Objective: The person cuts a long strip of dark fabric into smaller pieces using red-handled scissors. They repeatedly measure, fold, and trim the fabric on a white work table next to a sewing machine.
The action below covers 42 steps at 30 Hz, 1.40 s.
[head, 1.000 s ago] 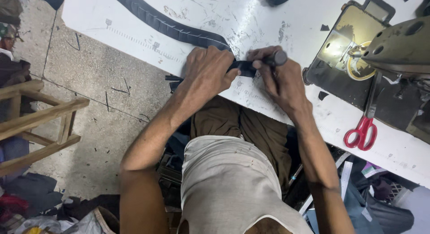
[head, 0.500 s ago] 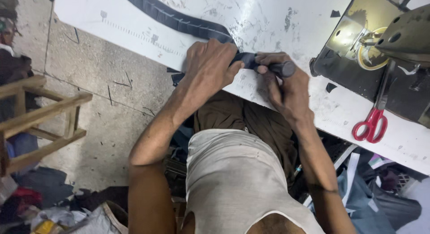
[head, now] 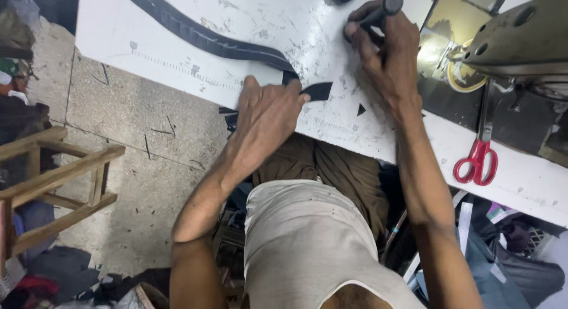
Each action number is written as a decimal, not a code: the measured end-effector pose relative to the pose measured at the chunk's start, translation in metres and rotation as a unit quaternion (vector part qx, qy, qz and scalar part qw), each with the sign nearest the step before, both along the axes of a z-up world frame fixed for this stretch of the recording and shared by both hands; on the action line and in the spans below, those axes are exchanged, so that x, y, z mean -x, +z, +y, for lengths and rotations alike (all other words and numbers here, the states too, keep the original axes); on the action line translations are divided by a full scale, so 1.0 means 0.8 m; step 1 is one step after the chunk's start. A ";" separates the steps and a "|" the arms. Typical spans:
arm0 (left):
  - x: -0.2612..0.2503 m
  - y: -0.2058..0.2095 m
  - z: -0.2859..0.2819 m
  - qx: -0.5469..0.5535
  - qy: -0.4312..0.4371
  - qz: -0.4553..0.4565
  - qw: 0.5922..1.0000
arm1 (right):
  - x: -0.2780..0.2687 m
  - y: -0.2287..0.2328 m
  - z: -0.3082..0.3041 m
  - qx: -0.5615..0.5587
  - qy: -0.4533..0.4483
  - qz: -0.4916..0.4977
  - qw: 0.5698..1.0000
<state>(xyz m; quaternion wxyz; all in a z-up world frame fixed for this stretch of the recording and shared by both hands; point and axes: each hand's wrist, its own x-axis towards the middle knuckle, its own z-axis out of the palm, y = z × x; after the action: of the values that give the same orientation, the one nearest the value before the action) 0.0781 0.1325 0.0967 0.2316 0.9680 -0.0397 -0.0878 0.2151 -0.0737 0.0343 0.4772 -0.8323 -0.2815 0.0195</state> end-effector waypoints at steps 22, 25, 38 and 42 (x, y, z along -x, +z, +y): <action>-0.028 0.103 -0.061 0.725 0.039 -0.083 0.682 | 0.169 0.064 -0.046 -0.165 0.344 0.234 0.894; -0.081 0.075 0.043 0.676 0.109 -0.206 0.699 | 0.132 0.078 -0.060 -0.013 0.291 0.343 0.893; -0.140 -0.100 0.244 0.135 0.338 -0.249 0.897 | 0.100 0.028 -0.078 0.128 -0.142 -0.130 0.973; -0.089 -0.093 0.142 -0.043 0.173 -0.134 0.975 | 0.169 0.016 -0.030 0.114 -0.042 -0.090 0.989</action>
<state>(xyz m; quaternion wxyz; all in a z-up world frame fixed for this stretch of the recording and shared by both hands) 0.1493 0.2462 0.0223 0.1943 0.9722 0.1017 0.0823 0.0795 -0.0976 0.0469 0.3527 -0.8905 -0.2839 -0.0442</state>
